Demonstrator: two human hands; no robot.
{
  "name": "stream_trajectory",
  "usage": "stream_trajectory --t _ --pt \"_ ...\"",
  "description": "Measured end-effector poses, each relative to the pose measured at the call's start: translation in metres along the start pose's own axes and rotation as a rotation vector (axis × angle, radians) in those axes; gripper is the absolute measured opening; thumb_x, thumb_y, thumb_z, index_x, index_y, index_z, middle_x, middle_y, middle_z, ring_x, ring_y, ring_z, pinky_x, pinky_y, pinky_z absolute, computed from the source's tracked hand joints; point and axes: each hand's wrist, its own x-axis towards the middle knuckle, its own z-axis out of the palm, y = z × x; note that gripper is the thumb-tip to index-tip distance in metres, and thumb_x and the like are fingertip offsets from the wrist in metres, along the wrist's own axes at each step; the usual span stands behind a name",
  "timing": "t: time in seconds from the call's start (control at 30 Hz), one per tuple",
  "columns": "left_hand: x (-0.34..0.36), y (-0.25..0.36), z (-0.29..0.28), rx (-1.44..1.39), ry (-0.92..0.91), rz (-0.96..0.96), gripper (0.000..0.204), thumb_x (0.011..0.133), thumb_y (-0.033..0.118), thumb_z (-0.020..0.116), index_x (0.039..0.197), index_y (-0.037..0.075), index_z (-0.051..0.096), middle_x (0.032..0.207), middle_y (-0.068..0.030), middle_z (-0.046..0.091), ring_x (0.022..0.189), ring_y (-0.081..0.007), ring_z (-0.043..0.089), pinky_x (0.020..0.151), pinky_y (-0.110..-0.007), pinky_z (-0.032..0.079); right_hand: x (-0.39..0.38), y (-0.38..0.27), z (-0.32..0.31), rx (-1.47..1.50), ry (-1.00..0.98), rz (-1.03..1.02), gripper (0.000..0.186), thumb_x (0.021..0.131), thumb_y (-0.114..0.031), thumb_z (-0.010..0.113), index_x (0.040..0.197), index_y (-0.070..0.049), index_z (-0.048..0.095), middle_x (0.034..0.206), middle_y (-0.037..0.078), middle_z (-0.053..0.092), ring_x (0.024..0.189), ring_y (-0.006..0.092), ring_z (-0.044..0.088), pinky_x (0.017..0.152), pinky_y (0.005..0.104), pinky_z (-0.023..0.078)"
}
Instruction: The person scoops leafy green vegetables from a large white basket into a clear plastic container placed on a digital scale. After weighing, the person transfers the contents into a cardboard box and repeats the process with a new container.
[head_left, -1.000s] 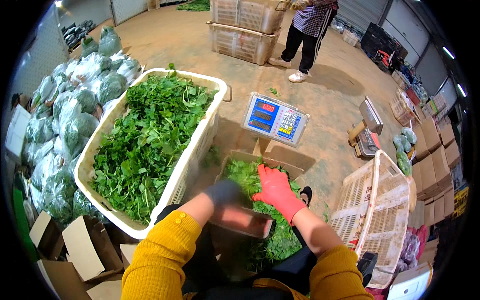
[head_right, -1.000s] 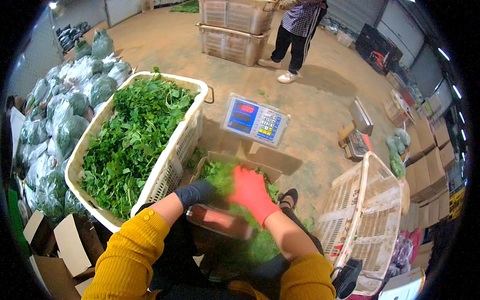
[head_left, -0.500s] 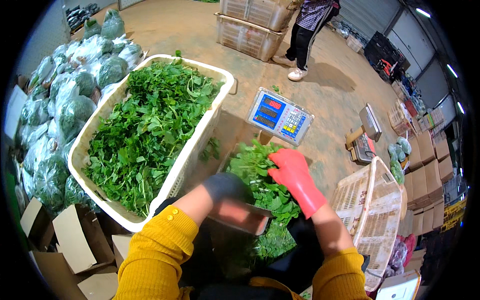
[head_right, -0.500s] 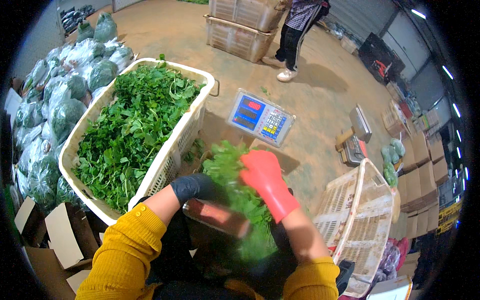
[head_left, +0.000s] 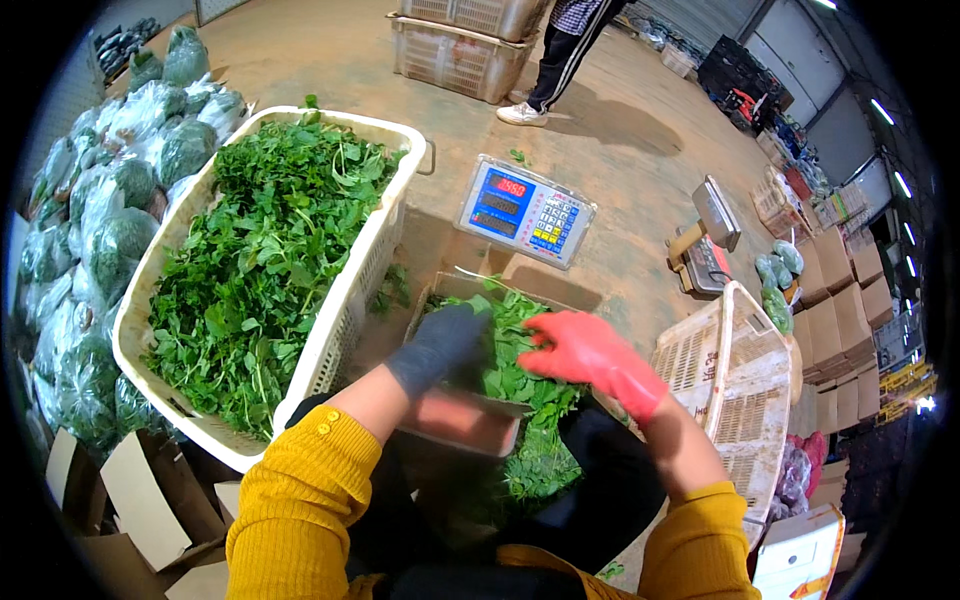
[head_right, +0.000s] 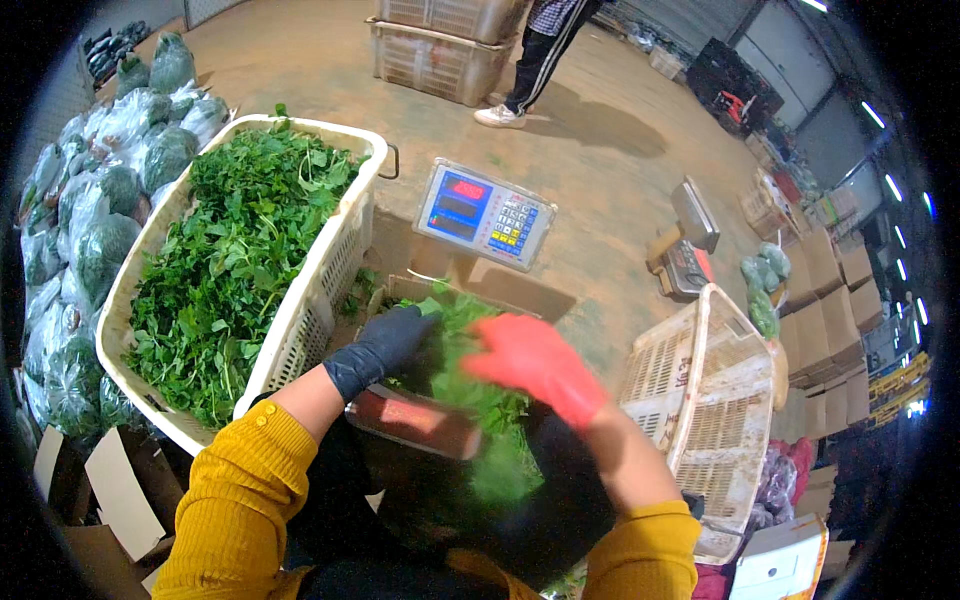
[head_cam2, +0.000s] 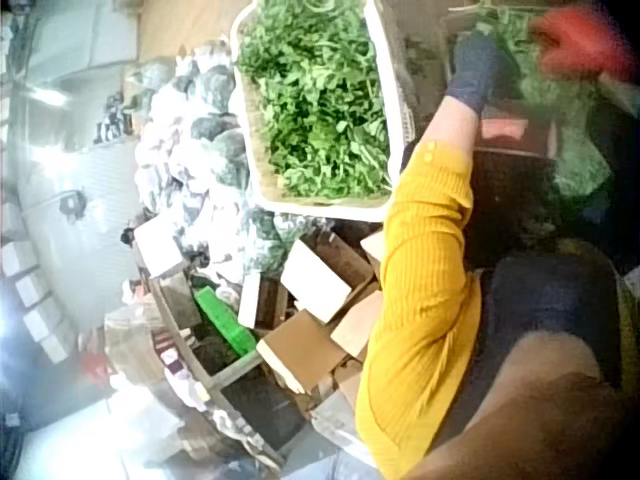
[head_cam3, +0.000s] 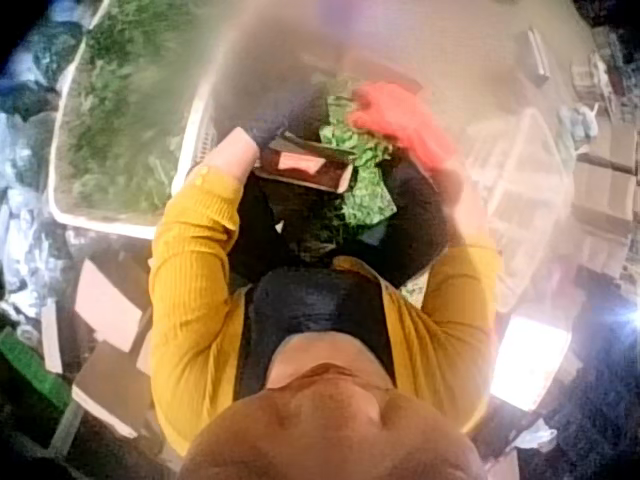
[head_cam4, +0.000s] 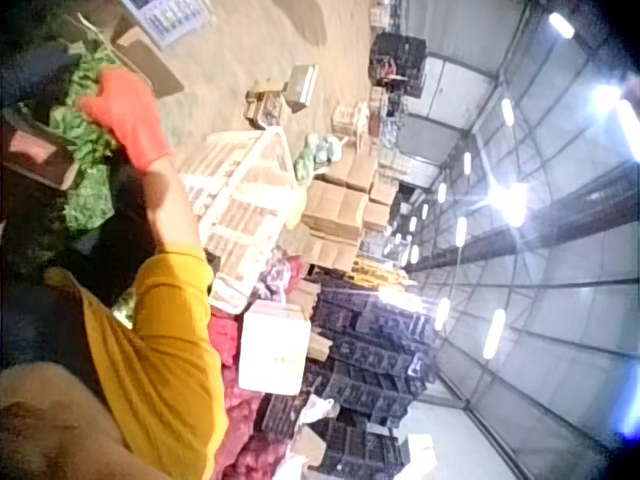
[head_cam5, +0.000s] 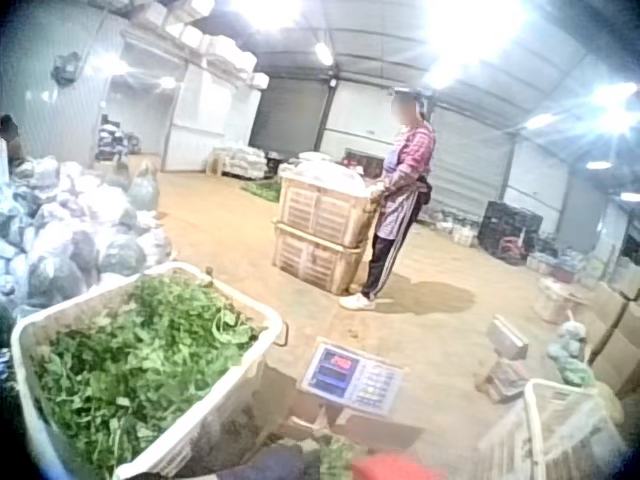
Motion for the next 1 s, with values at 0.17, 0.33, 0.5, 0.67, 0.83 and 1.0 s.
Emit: stream_trajectory --t 0.17,0.33,0.5,0.67,0.83,1.0 --pt "-0.008 0.002 0.007 0.216 -0.059 -0.1 0.015 0.074 0.016 0.054 0.085 0.01 0.062 0.076 -0.0153 0.062 0.071 -0.0318 0.062 0.062 -0.045 0.049 -0.021 -0.025 -0.006 -0.068 -0.226 0.367 0.054 0.072 -0.049 0.061 0.096 -0.001 0.054 0.091 0.021 0.061 0.084 0.0355 0.059 0.074 0.0417 0.046" --pt "-0.005 0.002 0.007 0.391 -0.042 0.064 0.016 0.069 0.025 0.06 0.07 0.012 0.067 0.073 -0.0107 0.064 0.07 -0.0253 0.064 0.06 -0.038 0.049 -0.021 0.034 0.068 -0.279 -0.139 0.151 0.033 0.079 -0.034 0.056 0.091 -0.004 0.052 0.086 0.017 0.061 0.083 0.0373 0.059 0.071 0.0431 0.046" --pt "-0.008 -0.013 0.002 0.387 -0.179 0.14 0.017 0.069 0.028 0.059 0.068 0.013 0.067 0.072 -0.0097 0.064 0.068 -0.026 0.063 0.059 -0.039 0.047 -0.001 0.028 0.062 -0.457 -0.469 -0.179 0.016 0.078 -0.021 0.049 0.085 -0.008 0.056 0.089 0.013 0.062 0.084 0.0353 0.059 0.071 0.0412 0.047" --pt "-0.002 -0.008 0.019 0.34 -0.31 0.221 0.021 0.071 0.031 0.056 0.074 0.013 0.068 0.076 -0.0079 0.065 0.072 -0.0261 0.063 0.063 -0.039 0.048 0.004 0.064 0.107 -0.364 -0.46 -0.169 0.019 0.077 -0.019 0.049 0.091 -0.01 0.059 0.093 0.013 0.063 0.085 0.035 0.059 0.073 0.0407 0.047" --pt "-0.001 0.009 0.039 0.309 -0.431 0.135 0.025 0.074 0.033 0.053 0.084 0.015 0.068 0.088 -0.0089 0.066 0.082 -0.0253 0.064 0.07 -0.037 0.049 0.014 0.088 0.111 -0.253 -0.528 -0.175 0.028 0.075 -0.022 0.051 0.1 -0.013 0.06 0.098 0.015 0.062 0.087 0.0348 0.059 0.075 0.04 0.047" --pt "-0.006 0.001 0.002 0.175 -0.557 0.058 0.035 0.077 0.038 0.051 0.097 0.013 0.065 0.096 -0.0103 0.064 0.091 -0.0261 0.062 0.076 -0.037 0.049 0.027 0.032 0.028 -0.176 -0.279 0.096 0.028 0.077 -0.029 0.052 0.098 -0.013 0.062 0.089 0.015 0.063 0.084 0.033 0.059 0.074 0.0411 0.047"
